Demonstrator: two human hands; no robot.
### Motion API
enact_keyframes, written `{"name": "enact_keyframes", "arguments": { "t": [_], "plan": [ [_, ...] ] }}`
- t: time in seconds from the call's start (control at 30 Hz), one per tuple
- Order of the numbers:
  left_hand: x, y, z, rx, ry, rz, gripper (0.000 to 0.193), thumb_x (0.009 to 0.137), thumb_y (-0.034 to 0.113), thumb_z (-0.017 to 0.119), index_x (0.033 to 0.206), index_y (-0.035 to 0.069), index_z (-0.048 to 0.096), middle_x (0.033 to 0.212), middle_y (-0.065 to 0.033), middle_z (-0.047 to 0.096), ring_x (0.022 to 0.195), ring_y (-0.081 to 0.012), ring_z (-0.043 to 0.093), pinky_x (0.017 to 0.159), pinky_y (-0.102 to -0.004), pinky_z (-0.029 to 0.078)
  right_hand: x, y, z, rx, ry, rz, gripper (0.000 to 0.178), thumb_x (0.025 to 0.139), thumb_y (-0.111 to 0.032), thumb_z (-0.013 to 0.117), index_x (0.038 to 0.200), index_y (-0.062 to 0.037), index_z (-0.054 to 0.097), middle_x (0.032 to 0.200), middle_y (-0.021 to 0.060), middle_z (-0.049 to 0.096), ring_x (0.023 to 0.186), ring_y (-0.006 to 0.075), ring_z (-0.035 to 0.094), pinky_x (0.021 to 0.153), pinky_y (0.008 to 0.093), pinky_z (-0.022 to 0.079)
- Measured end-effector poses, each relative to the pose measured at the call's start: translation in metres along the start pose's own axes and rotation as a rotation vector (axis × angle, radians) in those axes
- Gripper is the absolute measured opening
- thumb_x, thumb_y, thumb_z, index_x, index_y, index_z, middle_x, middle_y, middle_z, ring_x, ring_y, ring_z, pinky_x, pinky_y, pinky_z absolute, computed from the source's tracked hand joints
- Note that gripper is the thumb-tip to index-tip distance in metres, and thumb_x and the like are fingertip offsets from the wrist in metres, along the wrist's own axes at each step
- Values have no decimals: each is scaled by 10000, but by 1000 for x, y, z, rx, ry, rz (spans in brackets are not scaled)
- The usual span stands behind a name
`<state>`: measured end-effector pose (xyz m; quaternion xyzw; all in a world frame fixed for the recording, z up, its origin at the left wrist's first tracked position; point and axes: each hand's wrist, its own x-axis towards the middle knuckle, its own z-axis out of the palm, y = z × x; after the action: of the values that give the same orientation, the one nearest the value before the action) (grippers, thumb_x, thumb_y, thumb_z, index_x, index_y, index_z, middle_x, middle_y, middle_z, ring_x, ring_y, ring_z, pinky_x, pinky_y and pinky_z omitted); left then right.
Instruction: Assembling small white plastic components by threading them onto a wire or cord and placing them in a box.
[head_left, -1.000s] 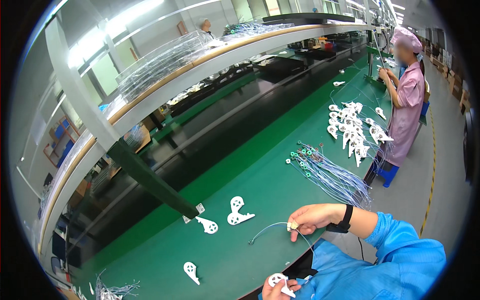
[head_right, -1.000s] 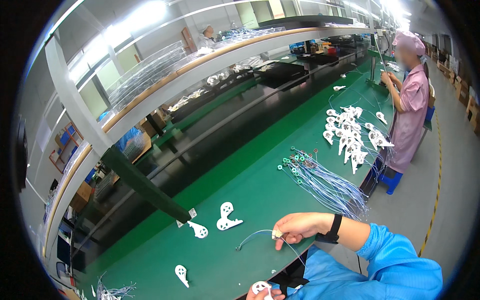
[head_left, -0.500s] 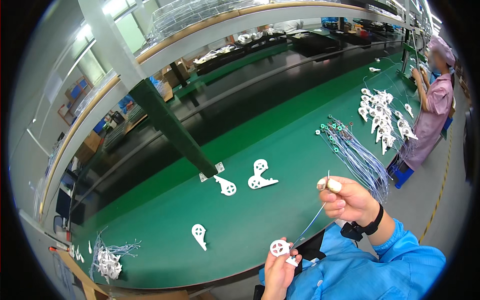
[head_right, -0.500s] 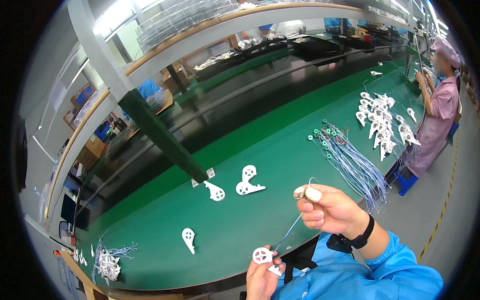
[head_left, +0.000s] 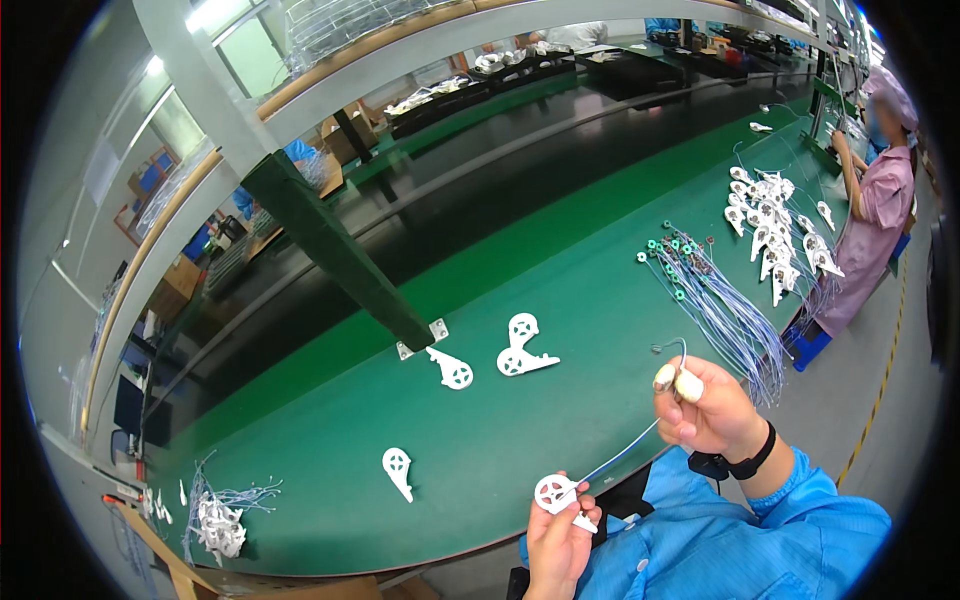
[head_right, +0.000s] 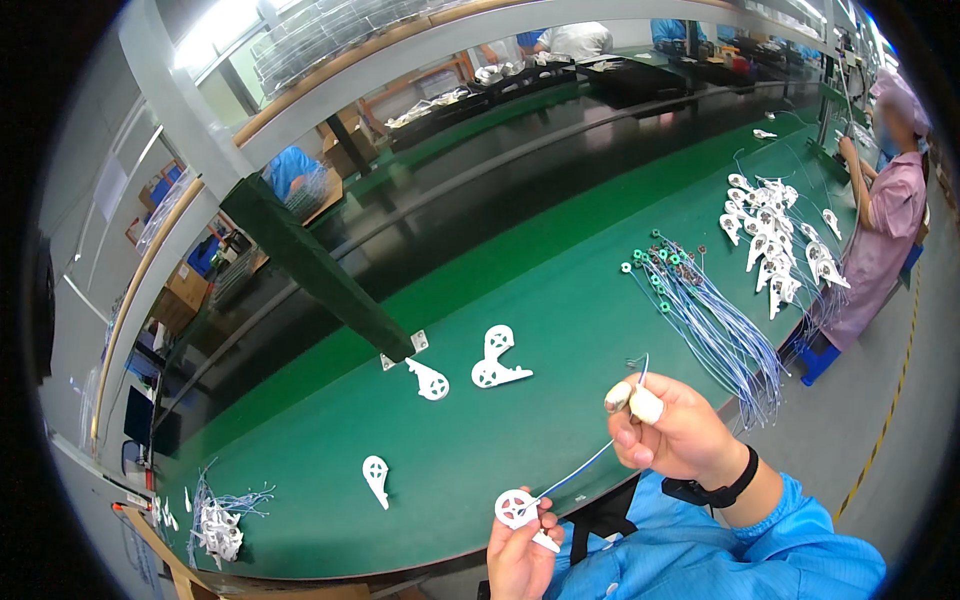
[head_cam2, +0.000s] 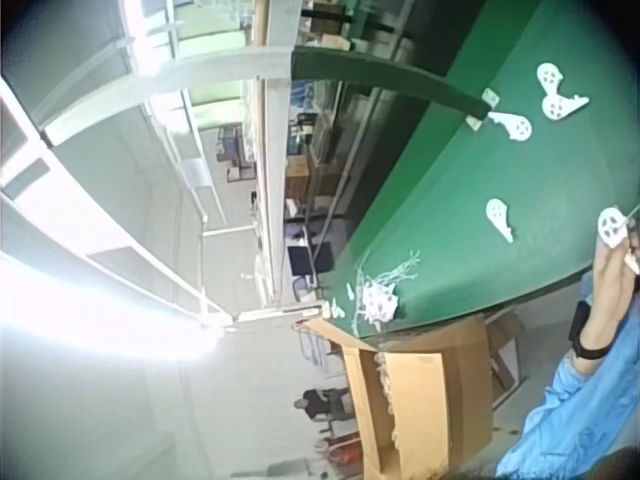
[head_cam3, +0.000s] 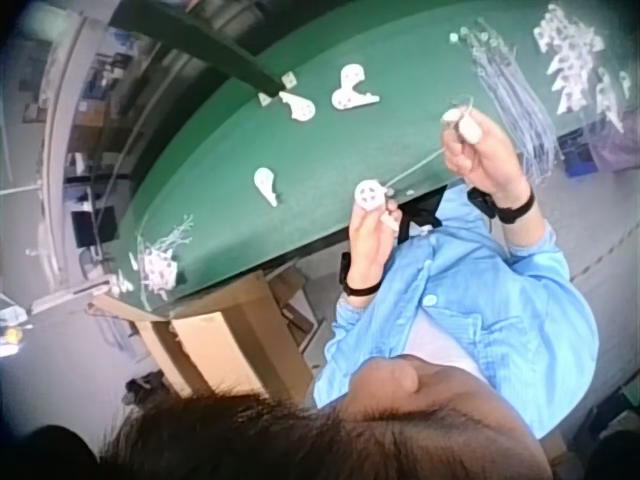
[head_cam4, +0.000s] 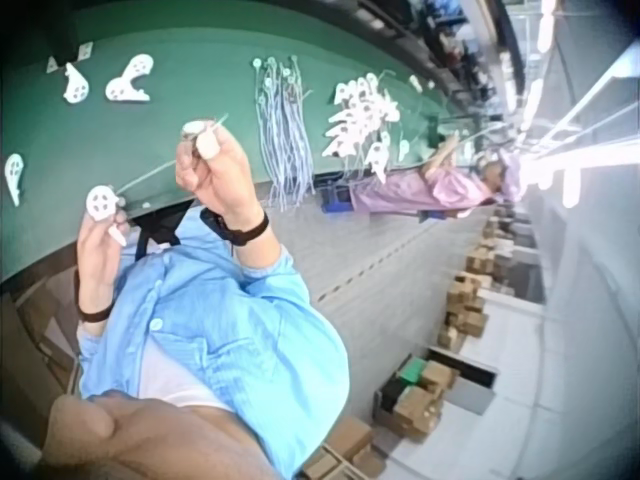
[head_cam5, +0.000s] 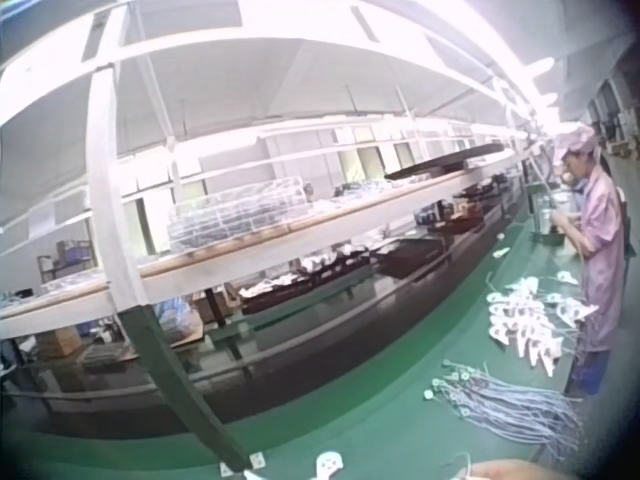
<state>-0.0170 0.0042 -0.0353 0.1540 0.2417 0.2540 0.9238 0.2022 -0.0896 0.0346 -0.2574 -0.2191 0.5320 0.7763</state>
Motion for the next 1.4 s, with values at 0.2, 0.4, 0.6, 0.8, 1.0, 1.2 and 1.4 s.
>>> {"name": "enact_keyframes", "arguments": {
  "t": [0.2,0.4,0.6,0.8,1.0,1.2,1.4],
  "plan": [
    [-1,-2,-1,73,38,91,425,869,-71,436,1275,51,401,1099,-181,545,862,-210,565,740,-356,466,-8,-2,5,-139,-79,-94,231,976,-192,452,1117,-17,508,828,131,571,681,164,555,562,262,448],
    [-5,-5,10,197,54,113,423,881,-37,434,1292,52,391,1098,-187,548,864,-221,567,732,-357,468,-18,13,4,-227,-112,-38,273,977,-192,457,1170,-3,491,868,137,587,720,156,568,608,268,459],
    [-34,-5,55,469,-18,194,189,904,11,478,1088,1,521,886,-41,597,733,-97,531,632,-226,429,-17,61,8,67,-21,228,250,964,-154,479,1163,-5,500,931,107,572,702,145,511,656,292,461],
    [-82,10,24,825,262,385,208,921,49,504,1117,-4,547,872,-24,622,714,-47,521,607,-174,392,-2,73,-45,358,255,222,199,940,-70,495,1134,-34,519,955,85,594,742,109,554,654,241,476],
    [-100,-5,-22,777,364,203,207,898,1,492,1096,-28,543,892,-68,623,734,-104,556,652,-219,446,-13,72,-30,32,285,8,281,935,-33,488,1211,-51,440,1080,182,580,813,182,609,693,274,502],
    [-80,-7,-29,327,346,143,267,868,2,504,1135,-5,512,972,-109,598,814,-188,571,703,-279,477,-24,58,-22,-234,-19,-10,275,958,-55,451,1230,-29,421,1171,241,552,863,230,643,700,293,524],
    [-38,-8,19,16,24,-172,332,926,279,459,1177,64,489,982,-101,598,820,-226,573,692,-339,469,-41,73,-15,-413,-10,-302,253,902,17,534,1151,13,491,1059,149,582,876,156,622,721,259,515]
  ]
}}
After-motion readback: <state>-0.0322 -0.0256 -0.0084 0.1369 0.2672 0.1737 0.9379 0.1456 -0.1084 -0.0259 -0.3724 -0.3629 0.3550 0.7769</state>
